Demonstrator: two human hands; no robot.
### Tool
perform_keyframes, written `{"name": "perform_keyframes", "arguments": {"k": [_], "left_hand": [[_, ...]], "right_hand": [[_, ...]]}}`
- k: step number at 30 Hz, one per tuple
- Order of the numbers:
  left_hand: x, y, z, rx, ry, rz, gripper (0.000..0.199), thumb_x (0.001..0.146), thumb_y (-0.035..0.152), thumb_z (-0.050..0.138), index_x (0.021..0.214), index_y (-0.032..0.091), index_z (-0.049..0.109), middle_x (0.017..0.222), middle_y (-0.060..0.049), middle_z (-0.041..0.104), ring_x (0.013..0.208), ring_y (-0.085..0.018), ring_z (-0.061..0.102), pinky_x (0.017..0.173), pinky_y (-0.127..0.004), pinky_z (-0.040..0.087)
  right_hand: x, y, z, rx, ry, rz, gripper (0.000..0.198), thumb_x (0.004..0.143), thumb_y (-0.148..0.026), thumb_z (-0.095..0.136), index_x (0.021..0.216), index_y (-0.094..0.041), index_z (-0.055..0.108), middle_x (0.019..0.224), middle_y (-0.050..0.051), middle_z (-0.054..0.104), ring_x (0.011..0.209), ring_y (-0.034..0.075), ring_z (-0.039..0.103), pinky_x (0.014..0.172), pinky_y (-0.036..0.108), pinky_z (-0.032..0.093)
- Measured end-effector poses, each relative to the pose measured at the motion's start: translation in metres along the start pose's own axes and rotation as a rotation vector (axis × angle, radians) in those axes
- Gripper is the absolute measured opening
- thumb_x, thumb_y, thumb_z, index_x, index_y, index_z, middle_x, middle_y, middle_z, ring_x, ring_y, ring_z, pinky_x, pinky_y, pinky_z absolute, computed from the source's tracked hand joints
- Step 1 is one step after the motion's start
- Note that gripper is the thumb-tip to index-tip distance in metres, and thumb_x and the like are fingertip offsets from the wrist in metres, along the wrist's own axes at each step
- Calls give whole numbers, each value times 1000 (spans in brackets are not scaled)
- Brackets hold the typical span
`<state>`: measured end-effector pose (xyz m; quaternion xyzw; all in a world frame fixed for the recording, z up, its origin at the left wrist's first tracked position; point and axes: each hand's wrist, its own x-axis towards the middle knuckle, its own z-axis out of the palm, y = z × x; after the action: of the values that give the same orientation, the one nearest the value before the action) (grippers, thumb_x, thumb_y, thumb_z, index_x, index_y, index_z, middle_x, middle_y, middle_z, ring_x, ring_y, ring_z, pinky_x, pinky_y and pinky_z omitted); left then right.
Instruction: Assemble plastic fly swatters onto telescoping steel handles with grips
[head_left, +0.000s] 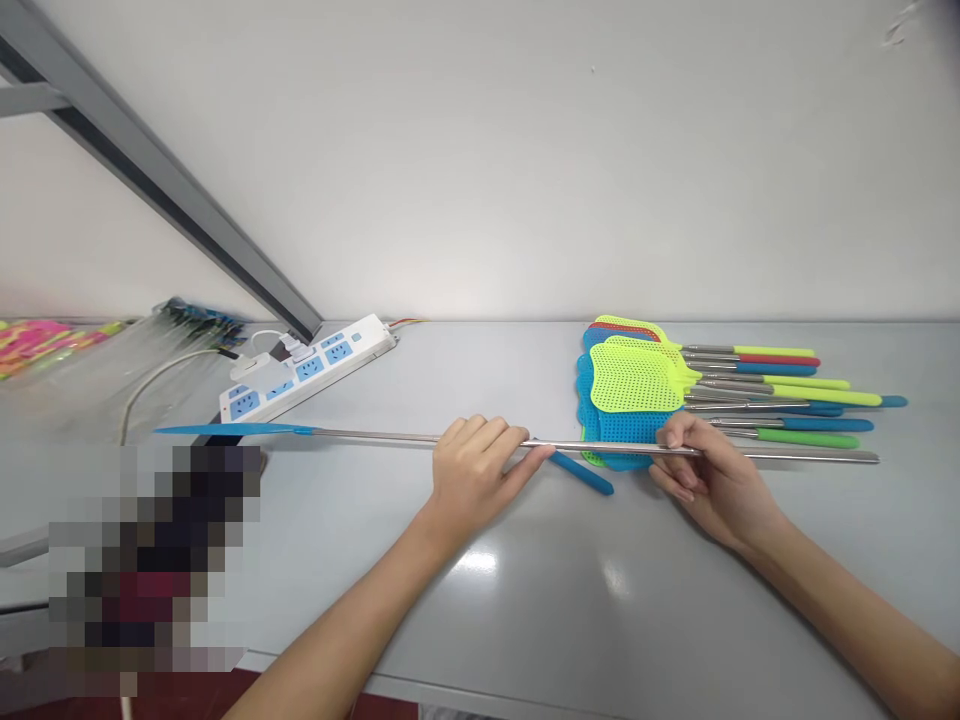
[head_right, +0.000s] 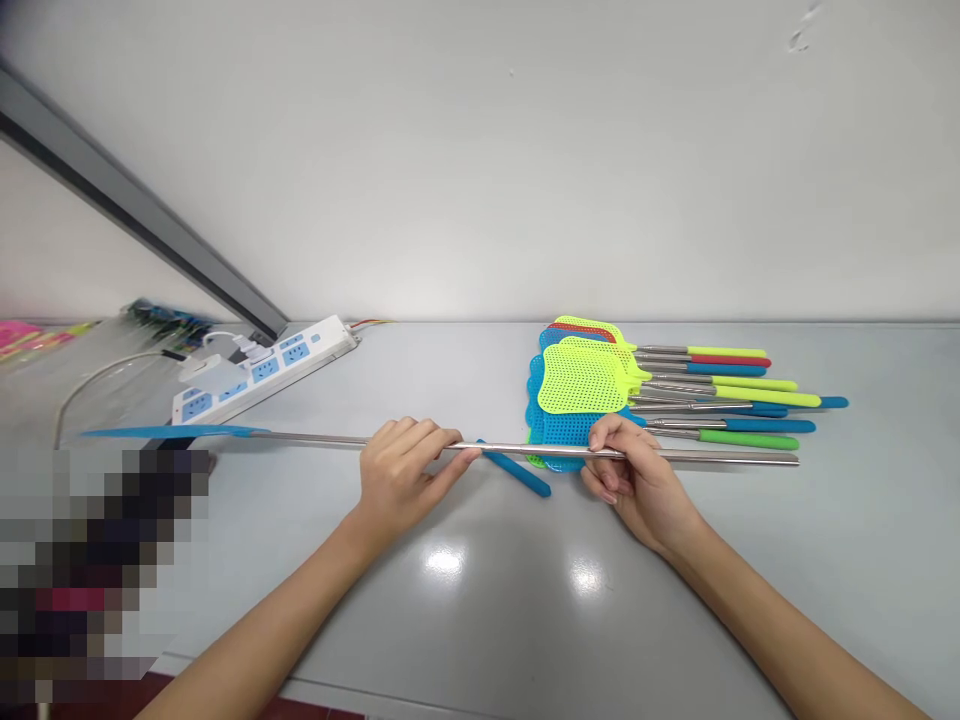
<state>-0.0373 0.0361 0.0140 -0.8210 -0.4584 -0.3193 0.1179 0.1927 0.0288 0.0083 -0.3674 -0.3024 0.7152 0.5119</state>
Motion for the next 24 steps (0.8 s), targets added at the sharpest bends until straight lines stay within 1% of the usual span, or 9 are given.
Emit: {"name": "perform_keyframes", "arguments": {"k": [4, 7, 11, 20, 24], "left_hand": [[-2, 4, 5, -15, -26, 38, 22, 74, 39, 53, 67, 19, 57, 51, 2, 48, 51, -10, 35, 51, -26, 23], [-3, 5, 8, -2, -32, 53, 23, 75, 39, 52, 66, 19, 57, 50, 3, 45, 49, -10, 34, 51, -25, 22], [-3, 5, 8, 31, -16, 66, 23, 74, 39, 53, 63, 19, 57, 47, 4, 41, 48, -10, 32, 50, -25, 22], [1, 5, 3, 72, 39, 106, 28, 72, 41, 55, 56, 18, 52, 45, 5, 39, 45, -9, 32, 48, -24, 22], [2, 4, 1, 102, 56, 133, 30, 73, 40, 55, 54, 18, 49, 45, 5, 39, 45, -9, 32, 49, -24, 21]], "right_hand": [[-3, 3, 4, -2, -10, 38, 18, 75, -16, 42, 61, -18, 53, 39, -4, 33, 36, 6, 18, 37, 20, 21], [-3, 4, 5, 3, 6, 37, 17, 74, -15, 43, 60, -19, 53, 39, -5, 32, 36, 6, 19, 38, 21, 22], [-3, 4, 4, 8, 38, 24, 16, 73, -14, 44, 60, -19, 52, 38, -5, 30, 36, 7, 18, 39, 21, 23], [-2, 4, 1, -24, 86, -44, 16, 71, -15, 45, 56, -19, 50, 38, -5, 26, 36, 7, 18, 38, 21, 22], [-2, 4, 0, -13, 85, -46, 17, 70, -15, 45, 56, -19, 51, 37, -5, 24, 36, 6, 17, 37, 20, 22]]}}
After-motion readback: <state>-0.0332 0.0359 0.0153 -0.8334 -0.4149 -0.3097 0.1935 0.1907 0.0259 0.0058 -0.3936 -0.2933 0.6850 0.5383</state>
